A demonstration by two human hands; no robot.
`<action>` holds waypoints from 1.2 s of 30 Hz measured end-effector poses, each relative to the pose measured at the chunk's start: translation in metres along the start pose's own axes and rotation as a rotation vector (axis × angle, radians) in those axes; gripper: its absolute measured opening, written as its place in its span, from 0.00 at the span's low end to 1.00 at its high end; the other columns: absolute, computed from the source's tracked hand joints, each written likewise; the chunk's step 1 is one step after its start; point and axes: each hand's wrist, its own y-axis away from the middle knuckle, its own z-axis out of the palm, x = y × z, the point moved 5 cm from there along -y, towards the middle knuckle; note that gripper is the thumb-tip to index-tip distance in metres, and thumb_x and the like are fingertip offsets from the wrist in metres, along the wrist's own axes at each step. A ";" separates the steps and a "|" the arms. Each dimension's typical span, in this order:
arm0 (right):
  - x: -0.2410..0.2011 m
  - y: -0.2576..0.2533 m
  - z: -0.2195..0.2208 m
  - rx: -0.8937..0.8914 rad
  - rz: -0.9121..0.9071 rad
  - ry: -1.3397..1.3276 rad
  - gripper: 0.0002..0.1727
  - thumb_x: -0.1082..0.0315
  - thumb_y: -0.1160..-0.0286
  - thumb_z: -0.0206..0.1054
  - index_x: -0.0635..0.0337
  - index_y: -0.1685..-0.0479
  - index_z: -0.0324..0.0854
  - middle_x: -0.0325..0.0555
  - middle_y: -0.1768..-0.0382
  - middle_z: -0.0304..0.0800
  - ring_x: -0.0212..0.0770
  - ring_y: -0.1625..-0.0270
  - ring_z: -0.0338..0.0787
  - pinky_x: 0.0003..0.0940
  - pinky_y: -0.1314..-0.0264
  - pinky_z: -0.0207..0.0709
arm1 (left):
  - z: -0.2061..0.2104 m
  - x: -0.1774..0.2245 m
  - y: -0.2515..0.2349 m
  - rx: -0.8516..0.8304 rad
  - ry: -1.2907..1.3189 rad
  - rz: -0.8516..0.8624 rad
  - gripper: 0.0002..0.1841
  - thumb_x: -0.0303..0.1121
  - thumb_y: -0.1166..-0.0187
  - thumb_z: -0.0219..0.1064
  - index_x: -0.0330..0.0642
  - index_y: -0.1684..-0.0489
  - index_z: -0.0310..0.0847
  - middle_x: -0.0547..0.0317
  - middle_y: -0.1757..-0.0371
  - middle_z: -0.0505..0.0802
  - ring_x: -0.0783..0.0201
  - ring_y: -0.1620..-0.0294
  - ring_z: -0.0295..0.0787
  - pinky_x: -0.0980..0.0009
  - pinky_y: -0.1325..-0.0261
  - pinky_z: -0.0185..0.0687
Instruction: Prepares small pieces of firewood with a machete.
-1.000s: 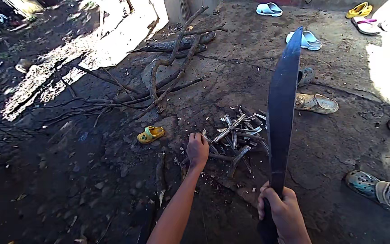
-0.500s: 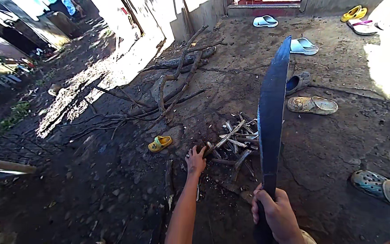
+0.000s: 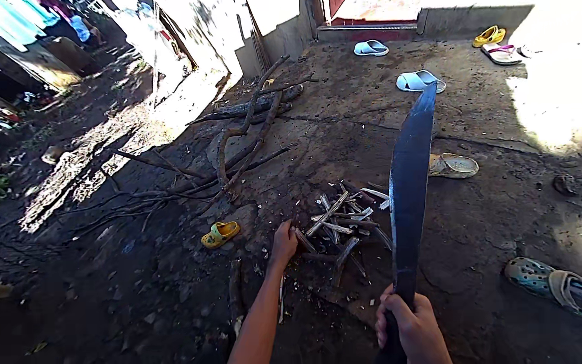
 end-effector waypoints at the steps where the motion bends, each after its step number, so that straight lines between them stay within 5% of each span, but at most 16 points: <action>1: 0.001 0.000 0.001 0.001 0.003 -0.026 0.11 0.70 0.23 0.51 0.56 0.72 0.76 0.39 0.91 0.79 0.34 0.91 0.80 0.31 0.87 0.81 | -0.012 0.002 0.002 0.046 0.137 -0.052 0.18 0.26 0.09 0.51 0.24 0.29 0.77 0.36 0.40 0.91 0.50 0.38 0.90 0.56 0.28 0.81; 4: 0.004 0.001 0.005 -0.022 0.008 -0.060 0.12 0.71 0.22 0.50 0.56 0.73 0.75 0.39 0.90 0.80 0.34 0.91 0.81 0.30 0.87 0.81 | -0.042 0.001 0.012 0.107 0.478 -0.169 0.15 0.25 0.09 0.55 0.29 0.30 0.75 0.47 0.48 0.94 0.62 0.50 0.94 0.64 0.41 0.89; 8: 0.017 0.000 0.011 -0.053 0.070 0.045 0.11 0.69 0.24 0.52 0.57 0.73 0.76 0.39 0.91 0.79 0.34 0.91 0.80 0.30 0.87 0.80 | -0.050 0.005 0.043 0.090 0.676 -0.167 0.13 0.20 0.15 0.61 0.29 0.35 0.76 0.48 0.48 0.95 0.61 0.51 0.96 0.65 0.46 0.93; 12: 0.041 -0.002 0.020 -0.117 0.177 0.263 0.11 0.65 0.23 0.56 0.56 0.73 0.78 0.38 0.90 0.78 0.34 0.90 0.80 0.30 0.85 0.79 | -0.027 0.013 0.084 0.021 0.735 -0.169 0.17 0.15 0.25 0.67 0.25 0.38 0.76 0.47 0.51 0.95 0.60 0.52 0.96 0.67 0.45 0.93; 17: 0.070 -0.002 0.030 -0.198 0.253 0.548 0.10 0.61 0.22 0.61 0.53 0.69 0.81 0.37 0.88 0.80 0.33 0.88 0.82 0.30 0.83 0.80 | -0.009 0.003 0.116 0.063 0.766 -0.192 0.17 0.17 0.22 0.67 0.26 0.37 0.75 0.48 0.50 0.94 0.60 0.51 0.96 0.67 0.46 0.94; 21: 0.069 -0.006 0.024 -0.204 0.206 0.770 0.10 0.58 0.23 0.63 0.50 0.68 0.83 0.35 0.85 0.82 0.32 0.85 0.84 0.32 0.78 0.81 | -0.032 0.002 0.107 0.267 0.766 -0.247 0.16 0.20 0.25 0.73 0.26 0.41 0.80 0.46 0.53 0.94 0.59 0.57 0.96 0.64 0.53 0.96; 25: 0.053 -0.006 0.013 -0.133 0.139 0.757 0.09 0.58 0.26 0.63 0.49 0.71 0.81 0.34 0.86 0.82 0.31 0.86 0.84 0.31 0.79 0.81 | -0.051 0.030 0.074 0.283 0.743 -0.276 0.16 0.22 0.28 0.78 0.28 0.45 0.81 0.48 0.58 0.93 0.62 0.62 0.94 0.65 0.54 0.93; 28: 0.040 -0.003 0.007 -0.071 0.081 0.608 0.09 0.60 0.28 0.61 0.51 0.73 0.81 0.34 0.88 0.81 0.31 0.88 0.82 0.30 0.84 0.79 | -0.046 0.065 0.043 0.224 0.729 -0.273 0.18 0.31 0.26 0.79 0.32 0.45 0.80 0.48 0.58 0.91 0.60 0.65 0.92 0.61 0.58 0.93; 31: 0.026 0.002 0.004 -0.022 0.043 0.440 0.10 0.64 0.26 0.58 0.54 0.73 0.79 0.36 0.89 0.80 0.33 0.90 0.81 0.29 0.86 0.80 | -0.030 0.098 0.002 0.137 0.610 -0.285 0.21 0.38 0.24 0.78 0.28 0.45 0.81 0.41 0.54 0.92 0.54 0.58 0.93 0.55 0.50 0.92; 34: 0.018 0.004 0.003 0.011 0.022 0.326 0.10 0.66 0.25 0.56 0.57 0.72 0.78 0.38 0.89 0.80 0.33 0.90 0.80 0.29 0.86 0.80 | -0.016 0.119 -0.016 -0.192 0.251 -0.383 0.31 0.54 0.13 0.62 0.27 0.36 0.79 0.32 0.44 0.89 0.41 0.42 0.90 0.41 0.36 0.83; 36: 0.013 0.002 -0.002 0.025 0.004 0.298 0.10 0.67 0.25 0.56 0.57 0.72 0.78 0.38 0.89 0.80 0.33 0.90 0.80 0.29 0.87 0.80 | -0.007 0.130 0.002 -0.321 0.024 -0.330 0.29 0.53 0.12 0.61 0.27 0.38 0.80 0.30 0.46 0.90 0.36 0.41 0.89 0.36 0.38 0.80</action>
